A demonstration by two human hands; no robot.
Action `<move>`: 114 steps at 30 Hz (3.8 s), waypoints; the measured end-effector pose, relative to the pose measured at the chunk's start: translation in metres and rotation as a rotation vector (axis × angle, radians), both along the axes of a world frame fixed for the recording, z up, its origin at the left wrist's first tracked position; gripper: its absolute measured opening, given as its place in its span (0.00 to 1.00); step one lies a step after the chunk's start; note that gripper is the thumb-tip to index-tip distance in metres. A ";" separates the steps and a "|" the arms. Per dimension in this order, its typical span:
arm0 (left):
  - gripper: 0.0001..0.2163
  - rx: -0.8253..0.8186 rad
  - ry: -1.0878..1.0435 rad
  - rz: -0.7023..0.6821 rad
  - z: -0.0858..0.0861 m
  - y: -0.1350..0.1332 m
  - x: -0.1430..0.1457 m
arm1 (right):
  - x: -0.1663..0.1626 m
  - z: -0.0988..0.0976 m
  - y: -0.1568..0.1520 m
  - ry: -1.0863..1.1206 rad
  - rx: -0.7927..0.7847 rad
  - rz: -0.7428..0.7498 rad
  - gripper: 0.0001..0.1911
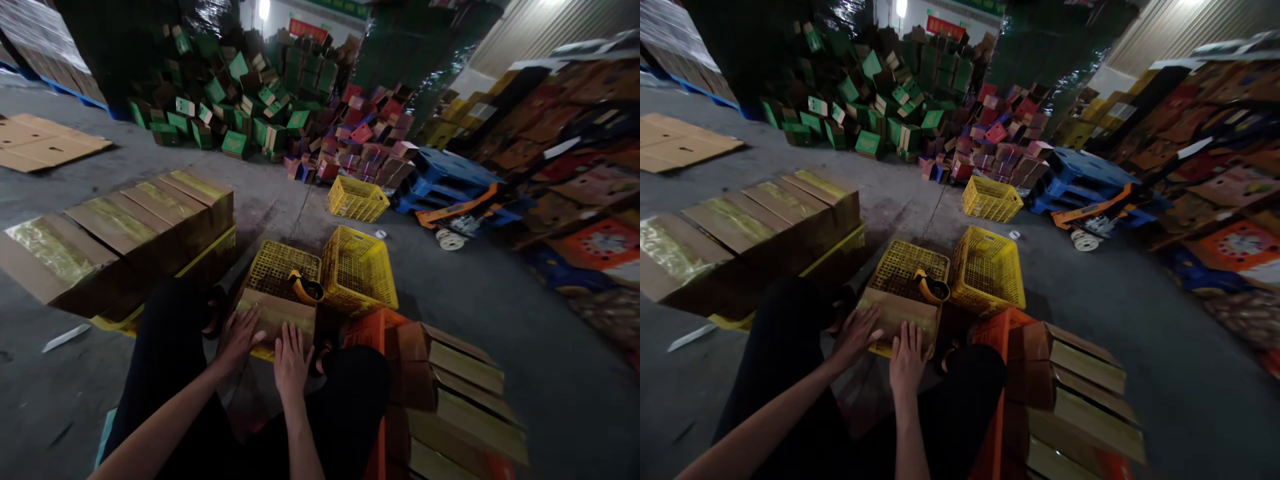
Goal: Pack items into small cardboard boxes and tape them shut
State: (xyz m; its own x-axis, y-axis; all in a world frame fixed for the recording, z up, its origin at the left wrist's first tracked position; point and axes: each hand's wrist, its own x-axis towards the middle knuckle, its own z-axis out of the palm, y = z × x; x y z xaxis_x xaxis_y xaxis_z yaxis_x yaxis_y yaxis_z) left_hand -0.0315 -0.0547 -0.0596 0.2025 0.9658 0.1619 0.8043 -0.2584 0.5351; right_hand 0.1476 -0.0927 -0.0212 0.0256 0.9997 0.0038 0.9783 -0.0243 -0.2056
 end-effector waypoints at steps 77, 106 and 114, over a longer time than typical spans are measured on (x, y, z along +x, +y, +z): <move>0.27 0.056 0.036 -0.151 0.010 0.004 0.076 | 0.050 -0.024 0.060 0.433 0.066 -0.223 0.39; 0.30 -0.291 -0.311 0.349 -0.012 0.027 -0.033 | 0.044 -0.021 0.057 0.420 -0.032 -0.223 0.38; 0.38 -0.252 -0.275 0.328 -0.017 0.022 -0.034 | 0.045 -0.023 0.052 0.450 0.011 -0.223 0.42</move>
State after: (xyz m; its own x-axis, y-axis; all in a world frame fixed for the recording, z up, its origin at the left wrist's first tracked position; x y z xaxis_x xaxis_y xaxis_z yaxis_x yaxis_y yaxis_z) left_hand -0.0658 -0.0326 -0.0761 -0.1355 0.9875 -0.0804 0.6419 0.1493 0.7521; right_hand 0.1923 -0.0404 -0.0446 0.2399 0.9697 -0.0464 0.7639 -0.2180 -0.6074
